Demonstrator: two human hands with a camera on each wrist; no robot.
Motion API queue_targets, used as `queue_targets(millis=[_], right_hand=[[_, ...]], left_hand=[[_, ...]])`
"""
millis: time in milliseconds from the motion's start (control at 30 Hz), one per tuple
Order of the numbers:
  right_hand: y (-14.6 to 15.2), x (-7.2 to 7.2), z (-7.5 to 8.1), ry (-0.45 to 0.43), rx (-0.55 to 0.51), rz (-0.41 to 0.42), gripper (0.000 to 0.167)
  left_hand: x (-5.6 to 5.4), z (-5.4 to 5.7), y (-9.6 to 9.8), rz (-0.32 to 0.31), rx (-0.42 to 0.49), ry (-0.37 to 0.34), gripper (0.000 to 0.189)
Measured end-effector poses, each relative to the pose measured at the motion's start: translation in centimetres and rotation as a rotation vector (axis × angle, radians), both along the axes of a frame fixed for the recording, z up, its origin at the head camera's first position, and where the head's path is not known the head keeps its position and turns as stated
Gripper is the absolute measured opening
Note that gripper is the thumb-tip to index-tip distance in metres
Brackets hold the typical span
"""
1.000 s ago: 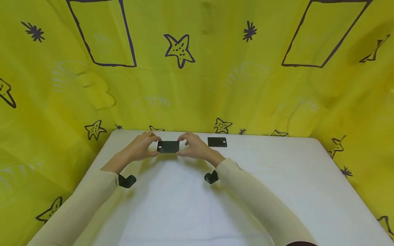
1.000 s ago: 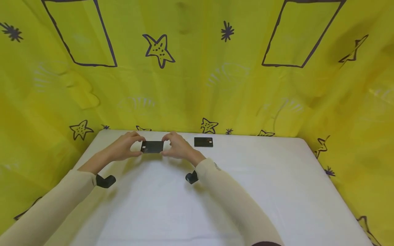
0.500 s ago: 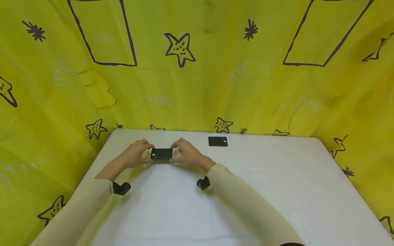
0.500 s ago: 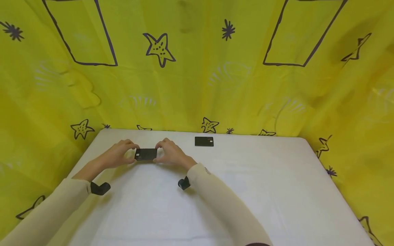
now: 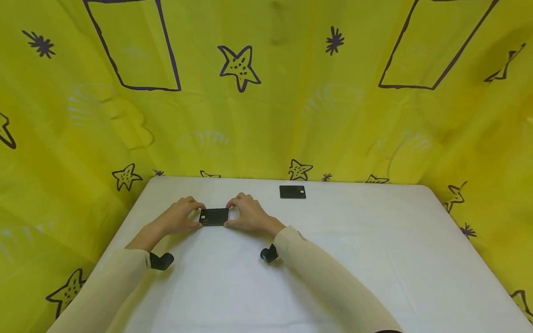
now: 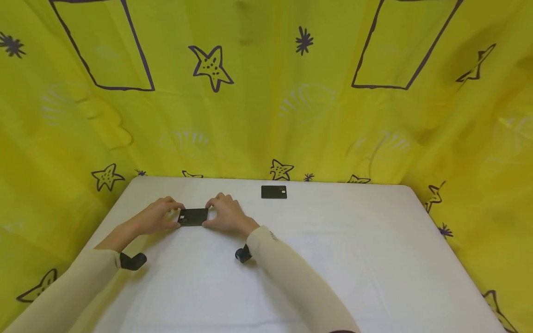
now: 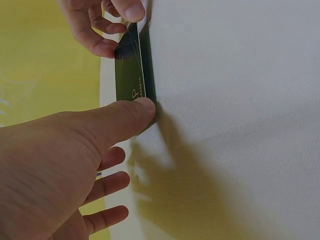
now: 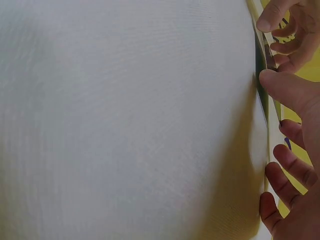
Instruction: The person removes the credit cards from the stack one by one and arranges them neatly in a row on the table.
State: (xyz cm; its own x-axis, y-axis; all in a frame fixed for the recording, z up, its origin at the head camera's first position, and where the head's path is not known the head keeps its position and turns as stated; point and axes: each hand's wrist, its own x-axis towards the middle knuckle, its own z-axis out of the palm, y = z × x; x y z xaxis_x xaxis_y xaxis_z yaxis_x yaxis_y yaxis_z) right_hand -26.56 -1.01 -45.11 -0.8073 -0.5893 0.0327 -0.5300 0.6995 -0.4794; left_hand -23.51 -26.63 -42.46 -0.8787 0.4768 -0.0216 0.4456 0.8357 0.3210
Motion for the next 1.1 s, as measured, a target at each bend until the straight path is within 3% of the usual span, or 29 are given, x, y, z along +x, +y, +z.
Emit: queue_targets(millis=[567, 1100], right_hand=[[-0.68, 0.31, -0.38, 0.016, 0.049, -0.010, 0.048], [-0.50, 0.25, -0.55, 0.031, 0.070, -0.018, 0.050]], left_hand=[[-0.27, -0.46, -0.59, 0.014, 0.038, -0.093, 0.044], [-0.23, -0.13, -0.27, 0.029, 0.045, -0.114, 0.046]])
